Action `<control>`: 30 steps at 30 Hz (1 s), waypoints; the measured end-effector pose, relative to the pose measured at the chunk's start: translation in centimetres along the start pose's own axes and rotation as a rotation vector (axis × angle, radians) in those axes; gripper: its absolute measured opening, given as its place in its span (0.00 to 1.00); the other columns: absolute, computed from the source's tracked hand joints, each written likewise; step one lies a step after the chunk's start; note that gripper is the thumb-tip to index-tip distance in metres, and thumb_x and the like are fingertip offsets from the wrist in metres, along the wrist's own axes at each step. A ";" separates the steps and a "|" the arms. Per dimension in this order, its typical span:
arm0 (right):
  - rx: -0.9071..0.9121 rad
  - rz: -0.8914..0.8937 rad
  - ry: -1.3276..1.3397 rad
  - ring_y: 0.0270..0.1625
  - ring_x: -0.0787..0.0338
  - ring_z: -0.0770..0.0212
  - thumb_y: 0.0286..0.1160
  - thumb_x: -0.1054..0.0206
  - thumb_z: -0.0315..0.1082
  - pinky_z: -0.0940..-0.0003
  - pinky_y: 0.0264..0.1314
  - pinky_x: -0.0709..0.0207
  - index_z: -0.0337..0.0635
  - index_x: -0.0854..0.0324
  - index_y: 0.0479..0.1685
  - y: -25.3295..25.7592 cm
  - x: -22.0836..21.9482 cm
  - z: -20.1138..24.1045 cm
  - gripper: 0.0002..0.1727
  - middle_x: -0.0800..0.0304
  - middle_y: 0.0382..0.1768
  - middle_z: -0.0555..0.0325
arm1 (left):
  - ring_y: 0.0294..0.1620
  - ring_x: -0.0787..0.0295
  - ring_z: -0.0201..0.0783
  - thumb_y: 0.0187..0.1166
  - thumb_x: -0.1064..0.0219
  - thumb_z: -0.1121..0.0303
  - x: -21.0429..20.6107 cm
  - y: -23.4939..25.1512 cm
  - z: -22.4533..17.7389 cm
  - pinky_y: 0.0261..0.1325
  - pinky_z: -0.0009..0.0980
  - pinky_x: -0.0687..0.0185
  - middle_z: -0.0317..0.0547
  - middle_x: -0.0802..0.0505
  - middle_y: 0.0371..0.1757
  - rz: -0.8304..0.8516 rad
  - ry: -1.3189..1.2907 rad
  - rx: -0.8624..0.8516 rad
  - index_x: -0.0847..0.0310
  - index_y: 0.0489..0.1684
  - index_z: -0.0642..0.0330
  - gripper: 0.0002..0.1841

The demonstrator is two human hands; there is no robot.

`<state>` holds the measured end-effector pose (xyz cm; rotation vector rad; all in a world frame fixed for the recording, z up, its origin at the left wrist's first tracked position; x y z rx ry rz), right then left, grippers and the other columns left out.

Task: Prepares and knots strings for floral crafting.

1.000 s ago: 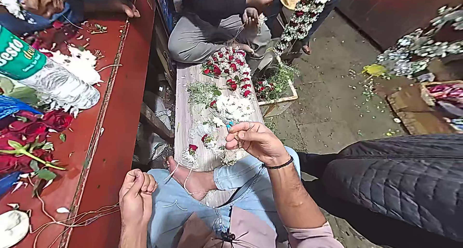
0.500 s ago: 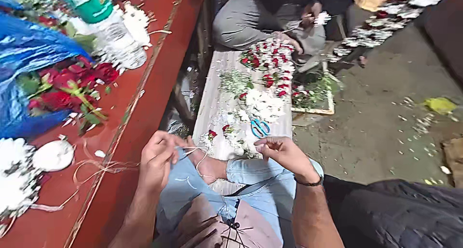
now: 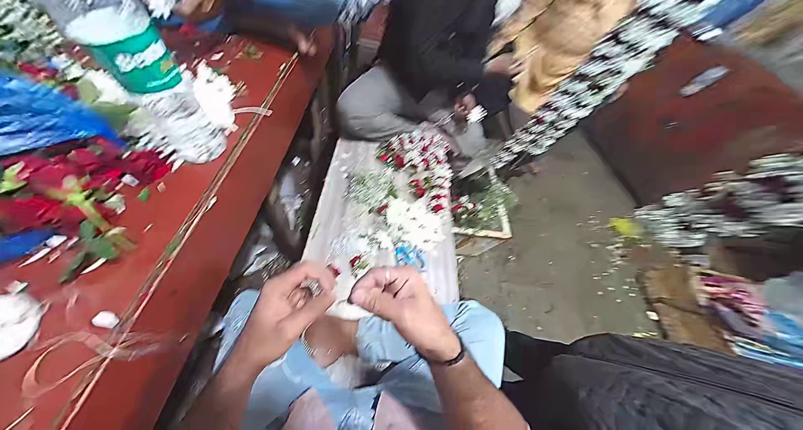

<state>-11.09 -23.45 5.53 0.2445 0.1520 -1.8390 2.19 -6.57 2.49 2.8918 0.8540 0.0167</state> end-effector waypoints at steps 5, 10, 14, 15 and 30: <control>-0.011 -0.128 0.154 0.16 0.34 0.80 0.78 0.30 0.36 0.82 0.18 0.42 0.45 0.10 0.36 -1.0 3.4 0.6 0.07 0.23 0.17 0.72 | 0.37 0.08 0.31 0.83 0.32 0.61 0.2 -1.7 3.6 0.45 0.29 0.09 0.38 0.05 0.38 0.101 0.008 0.160 0.09 0.47 0.59 0.12; -0.017 -0.320 0.177 0.12 0.36 0.79 0.79 0.31 0.41 0.81 0.15 0.42 0.52 0.11 0.31 -1.9 7.6 0.4 0.09 0.29 0.12 0.73 | 0.36 0.13 0.25 0.84 0.35 0.64 0.7 -2.2 3.0 0.45 0.26 0.14 0.33 0.08 0.36 0.046 0.023 0.195 0.10 0.48 0.60 0.11; 0.006 -0.312 0.311 0.13 0.34 0.77 0.80 0.33 0.35 0.81 0.15 0.42 0.49 0.15 0.31 -2.3 8.8 -0.5 0.09 0.28 0.14 0.71 | 0.37 0.11 0.27 0.82 0.34 0.70 0.9 -2.3 2.5 0.47 0.25 0.13 0.37 0.07 0.36 0.036 -0.094 0.196 0.11 0.46 0.64 0.08; 0.003 -0.309 0.325 0.13 0.34 0.77 0.81 0.34 0.35 0.81 0.15 0.41 0.49 0.15 0.31 -2.5 8.9 -0.8 0.09 0.29 0.14 0.72 | 0.38 0.11 0.27 0.81 0.33 0.71 0.9 -2.4 2.4 0.48 0.25 0.13 0.38 0.07 0.37 0.043 -0.106 0.204 0.11 0.46 0.65 0.07; -0.079 -0.341 0.377 0.13 0.33 0.77 0.80 0.33 0.33 0.81 0.14 0.40 0.46 0.14 0.31 -3.4 9.6 -4.1 0.08 0.25 0.16 0.69 | 0.16 0.37 0.19 0.84 0.41 0.68 0.1 -2.3 2.4 0.22 0.17 0.43 0.27 0.24 0.16 -0.053 -0.316 0.409 0.16 0.23 0.56 0.15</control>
Point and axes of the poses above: each hand's wrist, its own y-axis towards the middle knuckle, its own x-axis out of the back of the hand, z = x × y, the point moved 1 cm from there along y, towards the middle knuckle
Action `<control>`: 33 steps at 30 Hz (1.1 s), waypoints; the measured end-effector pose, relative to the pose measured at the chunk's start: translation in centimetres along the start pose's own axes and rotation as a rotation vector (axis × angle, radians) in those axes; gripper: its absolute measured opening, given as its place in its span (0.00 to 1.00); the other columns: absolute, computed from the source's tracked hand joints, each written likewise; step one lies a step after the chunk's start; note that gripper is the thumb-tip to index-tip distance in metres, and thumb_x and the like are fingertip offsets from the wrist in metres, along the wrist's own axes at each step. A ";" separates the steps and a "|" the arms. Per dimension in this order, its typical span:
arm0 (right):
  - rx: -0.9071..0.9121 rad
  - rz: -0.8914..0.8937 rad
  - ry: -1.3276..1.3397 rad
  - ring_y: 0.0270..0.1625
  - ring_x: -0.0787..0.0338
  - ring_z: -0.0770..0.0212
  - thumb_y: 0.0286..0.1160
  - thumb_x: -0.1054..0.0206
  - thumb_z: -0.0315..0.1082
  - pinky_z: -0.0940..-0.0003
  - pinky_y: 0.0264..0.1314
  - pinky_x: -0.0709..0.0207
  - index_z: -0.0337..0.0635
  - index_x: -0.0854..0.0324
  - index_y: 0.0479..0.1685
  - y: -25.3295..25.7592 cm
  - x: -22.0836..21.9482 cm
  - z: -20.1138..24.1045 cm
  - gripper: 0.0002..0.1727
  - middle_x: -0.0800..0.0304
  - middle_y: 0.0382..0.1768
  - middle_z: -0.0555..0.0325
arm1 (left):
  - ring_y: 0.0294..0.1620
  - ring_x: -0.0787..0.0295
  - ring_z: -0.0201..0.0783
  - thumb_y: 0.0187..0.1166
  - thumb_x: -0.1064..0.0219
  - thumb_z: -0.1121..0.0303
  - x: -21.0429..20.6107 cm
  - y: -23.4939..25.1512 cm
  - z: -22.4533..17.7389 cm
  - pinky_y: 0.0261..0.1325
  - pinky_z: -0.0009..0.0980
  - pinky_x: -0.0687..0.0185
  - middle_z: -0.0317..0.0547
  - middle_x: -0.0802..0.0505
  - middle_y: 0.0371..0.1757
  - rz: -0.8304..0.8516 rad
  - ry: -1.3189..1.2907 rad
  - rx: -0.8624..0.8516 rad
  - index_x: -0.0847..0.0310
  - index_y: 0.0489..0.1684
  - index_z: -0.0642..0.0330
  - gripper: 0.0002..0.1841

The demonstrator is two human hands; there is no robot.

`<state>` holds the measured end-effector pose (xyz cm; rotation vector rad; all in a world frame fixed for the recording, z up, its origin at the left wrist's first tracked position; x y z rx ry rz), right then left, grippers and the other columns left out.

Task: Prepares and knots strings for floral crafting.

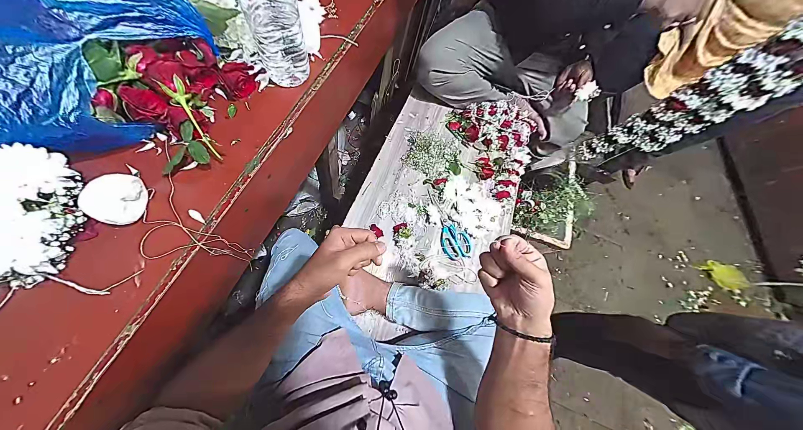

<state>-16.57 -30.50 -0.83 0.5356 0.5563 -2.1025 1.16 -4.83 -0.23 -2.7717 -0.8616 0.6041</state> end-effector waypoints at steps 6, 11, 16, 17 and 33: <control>-0.078 -0.103 0.000 0.13 0.35 0.77 0.82 0.36 0.32 0.81 0.13 0.41 0.46 0.16 0.30 0.9 2.2 -2.9 0.10 0.26 0.16 0.69 | 0.19 0.31 0.20 0.74 0.44 0.75 -0.1 -0.7 -1.1 0.22 0.18 0.38 0.33 0.14 0.24 0.076 -0.056 0.060 0.11 0.35 0.59 0.13; -0.182 -0.136 0.046 0.12 0.36 0.76 0.84 0.39 0.31 0.81 0.11 0.42 0.45 0.17 0.30 0.3 3.4 -6.4 0.11 0.27 0.16 0.68 | 0.20 0.28 0.21 0.73 0.43 0.76 -0.3 -0.8 -1.5 0.26 0.19 0.30 0.34 0.11 0.26 0.017 0.042 0.076 0.11 0.31 0.59 0.12; -0.209 -0.154 0.065 0.12 0.36 0.76 0.84 0.40 0.32 0.81 0.11 0.42 0.45 0.16 0.32 -0.9 4.0 -7.5 0.11 0.28 0.15 0.70 | 0.25 0.15 0.21 0.75 0.35 0.69 0.0 -0.4 -0.6 0.33 0.22 0.18 0.33 0.06 0.28 -0.028 0.380 0.036 0.07 0.36 0.59 0.09; -0.199 -0.160 0.079 0.12 0.35 0.76 0.84 0.40 0.31 0.81 0.11 0.42 0.45 0.16 0.33 -1.0 4.1 -7.4 0.11 0.28 0.15 0.69 | 0.27 0.14 0.21 0.76 0.34 0.68 0.0 -0.4 -0.3 0.35 0.23 0.17 0.33 0.06 0.29 -0.025 0.446 0.034 0.07 0.38 0.59 0.09; -0.160 -0.152 0.063 0.13 0.34 0.76 0.84 0.40 0.31 0.81 0.13 0.40 0.45 0.16 0.32 -1.6 4.0 -7.3 0.11 0.27 0.16 0.69 | 0.17 0.32 0.24 0.79 0.30 0.52 0.3 -0.2 1.2 0.26 0.27 0.37 0.28 0.24 0.14 -0.042 0.581 -0.017 0.23 0.12 0.52 0.23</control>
Point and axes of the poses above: each hand's wrist, its own y-axis towards the middle knuckle, its own x-axis out of the back of the hand, z = x × y, the point moved 1 cm from there along y, towards the middle knuckle
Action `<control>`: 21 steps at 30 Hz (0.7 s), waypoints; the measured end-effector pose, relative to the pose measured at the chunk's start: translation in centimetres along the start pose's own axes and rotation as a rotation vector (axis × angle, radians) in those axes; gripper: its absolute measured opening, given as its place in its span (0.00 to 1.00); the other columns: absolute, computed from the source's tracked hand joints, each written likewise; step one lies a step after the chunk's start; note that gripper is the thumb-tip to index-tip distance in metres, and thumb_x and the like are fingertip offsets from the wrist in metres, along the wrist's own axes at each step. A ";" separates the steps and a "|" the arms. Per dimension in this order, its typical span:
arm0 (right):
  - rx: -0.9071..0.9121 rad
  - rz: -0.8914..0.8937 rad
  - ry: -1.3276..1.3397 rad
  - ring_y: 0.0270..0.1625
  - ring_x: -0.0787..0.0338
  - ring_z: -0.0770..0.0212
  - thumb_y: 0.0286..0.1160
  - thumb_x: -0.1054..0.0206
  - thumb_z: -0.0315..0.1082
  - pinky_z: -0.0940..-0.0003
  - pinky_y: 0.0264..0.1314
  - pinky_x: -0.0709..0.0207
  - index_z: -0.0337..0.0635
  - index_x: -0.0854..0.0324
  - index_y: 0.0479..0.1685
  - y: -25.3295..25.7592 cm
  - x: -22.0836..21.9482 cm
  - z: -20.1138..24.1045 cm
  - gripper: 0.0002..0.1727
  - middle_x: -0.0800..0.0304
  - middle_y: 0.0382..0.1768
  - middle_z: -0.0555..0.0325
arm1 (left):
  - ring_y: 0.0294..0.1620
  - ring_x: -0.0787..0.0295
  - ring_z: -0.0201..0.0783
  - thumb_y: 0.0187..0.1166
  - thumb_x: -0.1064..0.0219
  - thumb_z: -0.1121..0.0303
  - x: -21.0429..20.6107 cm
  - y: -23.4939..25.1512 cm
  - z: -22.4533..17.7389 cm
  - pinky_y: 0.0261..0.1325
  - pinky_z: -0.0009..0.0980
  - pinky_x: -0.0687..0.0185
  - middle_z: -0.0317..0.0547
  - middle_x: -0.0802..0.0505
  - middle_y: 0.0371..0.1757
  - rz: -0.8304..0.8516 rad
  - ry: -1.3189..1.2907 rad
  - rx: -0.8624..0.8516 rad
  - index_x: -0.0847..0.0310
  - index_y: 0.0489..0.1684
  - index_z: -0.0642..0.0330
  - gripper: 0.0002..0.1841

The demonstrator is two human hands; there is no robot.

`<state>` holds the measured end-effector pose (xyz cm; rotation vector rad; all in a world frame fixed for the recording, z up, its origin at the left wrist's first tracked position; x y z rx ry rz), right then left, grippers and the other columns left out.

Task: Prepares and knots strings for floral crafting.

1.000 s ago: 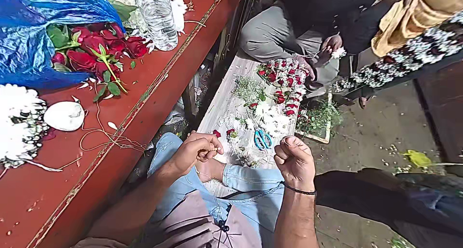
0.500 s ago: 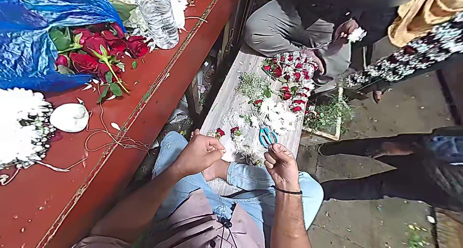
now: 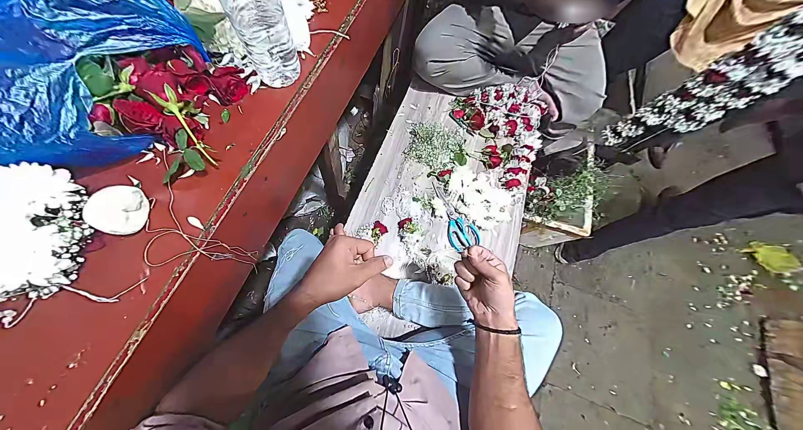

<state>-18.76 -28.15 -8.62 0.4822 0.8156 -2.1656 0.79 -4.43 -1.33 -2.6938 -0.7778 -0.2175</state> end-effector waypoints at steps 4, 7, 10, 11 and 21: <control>-0.004 -0.017 0.012 0.12 0.34 0.76 0.84 0.41 0.31 0.81 0.12 0.40 0.45 0.16 0.32 0.2 0.6 -0.3 0.11 0.26 0.16 0.69 | 0.16 0.35 0.20 0.82 0.54 0.68 0.5 -0.5 -0.6 0.22 0.18 0.41 0.28 0.22 0.16 0.129 -0.481 0.100 0.11 0.33 0.59 0.20; -0.020 -0.025 0.005 0.12 0.34 0.76 0.84 0.42 0.31 0.81 0.12 0.41 0.46 0.17 0.32 0.4 0.7 -0.6 0.12 0.27 0.16 0.69 | 0.18 0.30 0.22 0.77 0.58 0.71 0.8 -0.7 -1.0 0.24 0.19 0.37 0.32 0.16 0.21 0.174 -0.513 0.149 0.11 0.38 0.61 0.21; -0.035 -0.034 0.001 0.12 0.35 0.76 0.85 0.42 0.31 0.81 0.12 0.41 0.45 0.17 0.33 0.4 0.8 -1.0 0.12 0.28 0.16 0.69 | 0.17 0.31 0.21 0.78 0.54 0.74 0.7 -0.7 -1.2 0.22 0.19 0.38 0.35 0.13 0.21 0.161 -0.541 0.164 0.11 0.37 0.63 0.19; -0.038 -0.037 0.000 0.12 0.34 0.76 0.85 0.42 0.31 0.81 0.12 0.41 0.44 0.17 0.33 0.4 0.9 -1.1 0.11 0.28 0.16 0.69 | 0.16 0.32 0.20 0.78 0.53 0.75 0.6 -0.6 -1.2 0.21 0.18 0.39 0.35 0.13 0.21 0.155 -0.552 0.161 0.11 0.36 0.63 0.18; -0.080 -0.073 0.015 0.12 0.34 0.75 0.86 0.43 0.31 0.80 0.12 0.38 0.44 0.18 0.34 0.3 1.5 -2.0 0.11 0.29 0.15 0.68 | 0.19 0.29 0.23 0.81 0.44 0.78 0.9 -0.6 -0.6 0.24 0.18 0.35 0.44 0.09 0.31 0.226 -0.592 0.183 0.25 0.74 0.65 0.22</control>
Point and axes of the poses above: each hand's wrist, its own y-axis towards the middle knuckle, its own x-axis out of the back of the hand, z = x × y, the point moved 1 cm from there along y, towards the middle knuckle
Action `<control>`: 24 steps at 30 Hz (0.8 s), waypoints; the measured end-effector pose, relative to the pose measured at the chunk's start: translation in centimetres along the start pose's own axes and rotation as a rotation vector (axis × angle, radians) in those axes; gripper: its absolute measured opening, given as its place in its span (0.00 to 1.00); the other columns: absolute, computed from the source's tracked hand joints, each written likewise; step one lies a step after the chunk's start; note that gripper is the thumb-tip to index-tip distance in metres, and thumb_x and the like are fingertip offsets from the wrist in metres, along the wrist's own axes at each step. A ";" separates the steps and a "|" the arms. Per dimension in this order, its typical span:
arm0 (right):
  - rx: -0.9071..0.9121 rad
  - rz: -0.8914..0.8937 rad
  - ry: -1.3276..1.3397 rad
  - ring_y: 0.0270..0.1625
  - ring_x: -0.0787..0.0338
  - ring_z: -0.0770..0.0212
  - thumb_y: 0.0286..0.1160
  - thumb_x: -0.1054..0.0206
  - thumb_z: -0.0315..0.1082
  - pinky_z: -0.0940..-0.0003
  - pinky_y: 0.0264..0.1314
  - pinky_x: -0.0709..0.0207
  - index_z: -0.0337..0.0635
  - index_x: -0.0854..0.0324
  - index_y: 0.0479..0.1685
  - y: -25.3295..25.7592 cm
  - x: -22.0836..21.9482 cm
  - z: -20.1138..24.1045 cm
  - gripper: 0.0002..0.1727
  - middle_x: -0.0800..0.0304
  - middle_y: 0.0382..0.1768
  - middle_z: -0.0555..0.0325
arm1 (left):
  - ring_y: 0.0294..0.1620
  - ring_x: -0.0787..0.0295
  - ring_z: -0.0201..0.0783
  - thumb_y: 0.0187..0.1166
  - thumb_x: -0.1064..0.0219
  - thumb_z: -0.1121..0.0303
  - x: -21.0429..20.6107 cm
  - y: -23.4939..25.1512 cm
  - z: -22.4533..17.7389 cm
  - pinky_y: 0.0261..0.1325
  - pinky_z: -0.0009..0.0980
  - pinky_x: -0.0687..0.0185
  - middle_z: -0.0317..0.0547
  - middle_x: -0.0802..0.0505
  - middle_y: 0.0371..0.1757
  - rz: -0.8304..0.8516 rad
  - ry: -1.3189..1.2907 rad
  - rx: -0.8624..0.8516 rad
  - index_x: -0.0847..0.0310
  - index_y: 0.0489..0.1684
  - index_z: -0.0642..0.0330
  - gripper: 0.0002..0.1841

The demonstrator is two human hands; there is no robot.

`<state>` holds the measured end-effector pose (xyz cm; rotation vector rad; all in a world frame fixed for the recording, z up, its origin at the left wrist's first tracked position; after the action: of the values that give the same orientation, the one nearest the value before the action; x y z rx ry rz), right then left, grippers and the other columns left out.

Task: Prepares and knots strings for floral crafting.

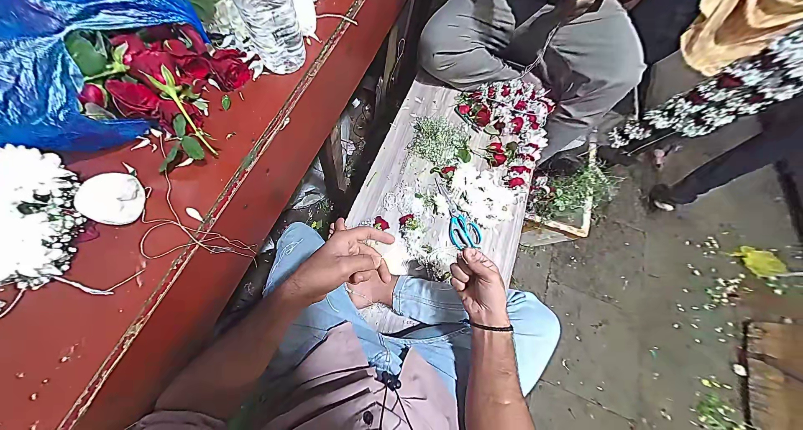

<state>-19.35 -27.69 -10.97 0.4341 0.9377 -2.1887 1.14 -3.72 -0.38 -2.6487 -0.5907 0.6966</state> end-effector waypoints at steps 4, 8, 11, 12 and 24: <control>0.013 -0.020 -0.020 0.12 0.35 0.75 0.86 0.43 0.31 0.80 0.12 0.40 0.44 0.18 0.34 -0.2 0.4 0.1 0.12 0.30 0.14 0.68 | 0.17 0.28 0.23 0.80 0.43 0.79 0.2 -0.2 0.3 0.24 0.18 0.35 0.43 0.12 0.27 0.040 -0.010 0.030 0.37 0.76 0.59 0.24; 0.036 -0.037 -0.061 0.12 0.36 0.75 0.85 0.43 0.31 0.80 0.12 0.41 0.46 0.19 0.31 -0.5 0.5 0.3 0.12 0.31 0.14 0.70 | 0.14 0.31 0.23 0.74 0.46 0.79 -0.2 -0.2 0.5 0.21 0.19 0.37 0.34 0.22 0.17 -0.052 0.010 0.050 0.34 0.66 0.58 0.20; 0.036 -0.025 -0.082 0.12 0.36 0.75 0.85 0.42 0.31 0.80 0.12 0.41 0.45 0.19 0.31 -0.6 0.4 -0.1 0.12 0.32 0.13 0.70 | 0.11 0.40 0.22 0.73 0.45 0.78 -0.6 0.0 0.7 0.17 0.19 0.43 0.30 0.32 0.14 -0.130 0.036 0.030 0.26 0.56 0.60 0.15; 0.031 -0.024 -0.090 0.12 0.36 0.74 0.85 0.41 0.31 0.79 0.12 0.41 0.44 0.18 0.31 -0.6 0.4 -0.3 0.12 0.32 0.13 0.69 | 0.11 0.42 0.22 0.73 0.43 0.78 -0.7 0.1 0.7 0.17 0.19 0.46 0.30 0.32 0.14 -0.147 0.064 0.018 0.24 0.53 0.59 0.12; 0.061 -0.039 -0.155 0.11 0.36 0.73 0.82 0.39 0.30 0.77 0.13 0.39 0.41 0.16 0.31 -1.0 0.4 -0.8 0.10 0.31 0.12 0.68 | 0.17 0.32 0.23 0.78 0.36 0.71 0.0 0.2 0.8 0.23 0.21 0.37 0.33 0.16 0.22 -0.169 0.276 -0.003 0.13 0.50 0.59 0.09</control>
<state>-20.34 -26.85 -11.26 0.2726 0.8035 -2.2547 0.79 -3.71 -1.11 -2.5958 -0.7233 0.2757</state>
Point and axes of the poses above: each hand's wrist, its own y-axis towards the middle knuckle, its own x-axis out of the back of the hand, z = x × y, the point moved 1 cm from there along y, towards the middle knuckle
